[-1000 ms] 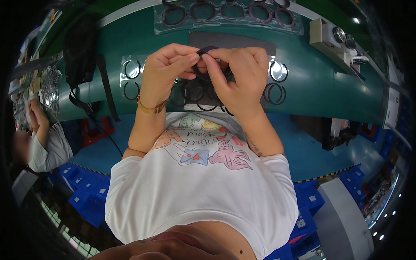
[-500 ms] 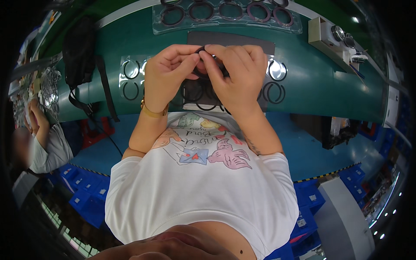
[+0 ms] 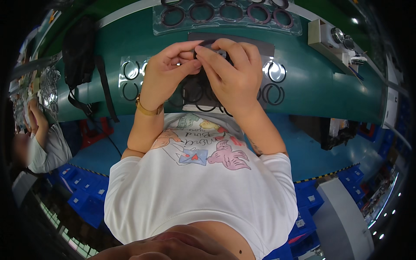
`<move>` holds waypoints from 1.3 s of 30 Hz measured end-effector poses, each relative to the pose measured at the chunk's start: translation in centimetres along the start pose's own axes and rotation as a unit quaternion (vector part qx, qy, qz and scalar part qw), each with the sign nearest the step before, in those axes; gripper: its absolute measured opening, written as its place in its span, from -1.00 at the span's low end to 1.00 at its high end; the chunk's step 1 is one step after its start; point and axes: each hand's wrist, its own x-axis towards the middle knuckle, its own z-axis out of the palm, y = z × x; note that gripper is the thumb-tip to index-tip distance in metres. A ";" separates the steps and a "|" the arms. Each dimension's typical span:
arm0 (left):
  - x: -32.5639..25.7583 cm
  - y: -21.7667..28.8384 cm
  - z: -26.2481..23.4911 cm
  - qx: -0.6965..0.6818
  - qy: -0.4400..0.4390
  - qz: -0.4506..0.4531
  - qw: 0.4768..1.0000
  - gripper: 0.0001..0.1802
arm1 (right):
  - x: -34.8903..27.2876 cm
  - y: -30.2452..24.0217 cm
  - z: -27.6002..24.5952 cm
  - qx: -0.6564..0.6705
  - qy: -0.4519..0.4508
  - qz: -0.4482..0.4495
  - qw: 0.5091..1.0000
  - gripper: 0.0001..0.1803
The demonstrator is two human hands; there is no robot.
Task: Inspecting and placing plastic or rubber rings on a template at a workbench.
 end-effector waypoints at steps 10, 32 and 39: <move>-0.4 0.1 0.0 0.006 0.030 -0.033 0.999 -0.73 | 0.7 -0.3 -0.7 0.088 -0.038 0.067 0.993 -0.79; -0.6 1.2 0.3 0.038 0.034 -0.077 0.996 -0.86 | 0.1 -0.7 -0.4 0.130 -0.023 0.118 0.984 -0.59; -1.2 0.6 1.2 0.069 0.075 -0.025 0.994 -0.88 | -0.5 -0.8 0.3 0.145 0.022 0.154 0.977 -0.52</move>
